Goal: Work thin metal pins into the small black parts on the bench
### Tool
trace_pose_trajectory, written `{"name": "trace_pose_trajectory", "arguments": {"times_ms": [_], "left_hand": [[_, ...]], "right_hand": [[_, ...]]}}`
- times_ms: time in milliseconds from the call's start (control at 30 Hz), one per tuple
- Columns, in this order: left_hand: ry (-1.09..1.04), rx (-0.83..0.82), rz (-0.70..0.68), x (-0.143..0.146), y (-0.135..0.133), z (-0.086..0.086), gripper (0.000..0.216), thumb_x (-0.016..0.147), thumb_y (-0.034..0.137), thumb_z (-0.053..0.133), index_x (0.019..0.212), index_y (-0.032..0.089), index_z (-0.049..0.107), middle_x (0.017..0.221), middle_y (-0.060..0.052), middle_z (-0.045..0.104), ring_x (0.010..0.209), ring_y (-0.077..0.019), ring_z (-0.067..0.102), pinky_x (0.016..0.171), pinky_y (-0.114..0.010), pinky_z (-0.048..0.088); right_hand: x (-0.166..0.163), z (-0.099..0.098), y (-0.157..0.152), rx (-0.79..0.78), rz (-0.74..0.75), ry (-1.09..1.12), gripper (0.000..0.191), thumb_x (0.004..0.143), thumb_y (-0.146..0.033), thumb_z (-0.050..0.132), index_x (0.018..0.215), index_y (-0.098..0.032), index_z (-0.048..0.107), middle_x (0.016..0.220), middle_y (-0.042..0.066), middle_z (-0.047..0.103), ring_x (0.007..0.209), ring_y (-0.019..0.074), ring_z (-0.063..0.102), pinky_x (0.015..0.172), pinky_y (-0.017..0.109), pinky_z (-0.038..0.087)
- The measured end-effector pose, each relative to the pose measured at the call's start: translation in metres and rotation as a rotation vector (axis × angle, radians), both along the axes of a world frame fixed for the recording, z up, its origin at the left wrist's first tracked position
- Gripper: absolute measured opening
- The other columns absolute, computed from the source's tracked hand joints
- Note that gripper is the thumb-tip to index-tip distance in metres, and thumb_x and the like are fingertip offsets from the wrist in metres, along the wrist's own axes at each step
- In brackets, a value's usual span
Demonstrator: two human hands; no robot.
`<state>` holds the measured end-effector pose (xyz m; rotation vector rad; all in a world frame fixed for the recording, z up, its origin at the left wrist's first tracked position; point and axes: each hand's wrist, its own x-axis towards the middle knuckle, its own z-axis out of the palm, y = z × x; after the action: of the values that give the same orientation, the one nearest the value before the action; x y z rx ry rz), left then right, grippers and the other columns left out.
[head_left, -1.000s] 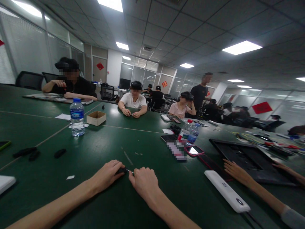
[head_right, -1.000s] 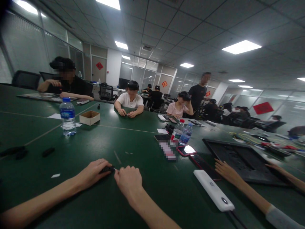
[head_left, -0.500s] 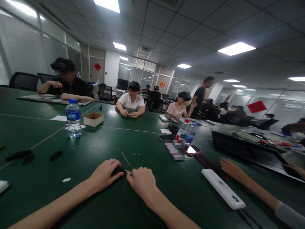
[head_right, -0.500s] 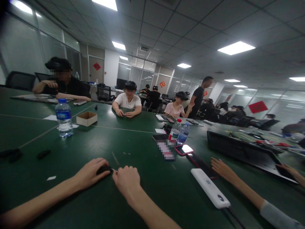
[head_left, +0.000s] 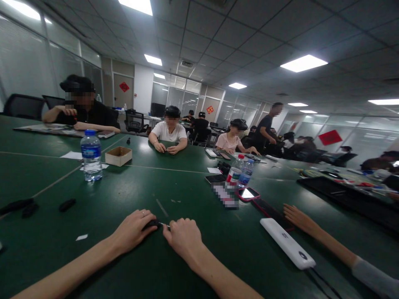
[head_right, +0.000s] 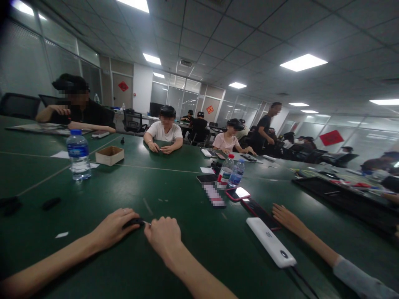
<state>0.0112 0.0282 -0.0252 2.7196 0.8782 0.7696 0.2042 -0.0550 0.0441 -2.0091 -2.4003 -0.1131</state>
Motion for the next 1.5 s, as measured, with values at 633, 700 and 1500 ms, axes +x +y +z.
{"name": "trace_pose_trajectory", "arguments": {"times_ms": [633, 700, 1500], "left_hand": [[-0.052, -0.095, -0.075, -0.002, -0.001, 0.005, 0.024, 0.093, 0.035, 0.047, 0.105, 0.020, 0.061, 0.096, -0.006, 0.059, 0.087, -0.0175, 0.055, 0.079, -0.030, 0.046], [-0.043, -0.114, -0.079, -0.002, -0.003, 0.005, 0.024, 0.094, 0.034, 0.046, 0.105, 0.020, 0.061, 0.096, -0.006, 0.059, 0.087, -0.0174, 0.055, 0.079, -0.030, 0.046], [-0.016, -0.126, -0.108, 0.002, -0.001, 0.003, 0.018, 0.093, 0.027, 0.047, 0.101, 0.019, 0.061, 0.095, -0.006, 0.058, 0.086, -0.0176, 0.056, 0.076, -0.028, 0.045]], "right_hand": [[0.005, -0.003, 0.000, 0.051, 0.056, -0.024, 0.058, 0.097, -0.049, 0.024, 0.090, -0.016, 0.071, 0.083, 0.012, 0.071, 0.073, 0.0205, 0.067, 0.068, 0.032, 0.047], [0.006, -0.004, 0.000, 0.062, 0.064, -0.032, 0.057, 0.097, -0.048, 0.024, 0.090, -0.016, 0.072, 0.082, 0.012, 0.071, 0.073, 0.0212, 0.067, 0.068, 0.033, 0.047], [-0.010, -0.019, -0.002, 0.174, 0.224, 0.027, 0.048, 0.094, -0.048, 0.033, 0.087, -0.020, 0.072, 0.079, 0.006, 0.073, 0.066, 0.0179, 0.067, 0.061, 0.025, 0.045]]}}
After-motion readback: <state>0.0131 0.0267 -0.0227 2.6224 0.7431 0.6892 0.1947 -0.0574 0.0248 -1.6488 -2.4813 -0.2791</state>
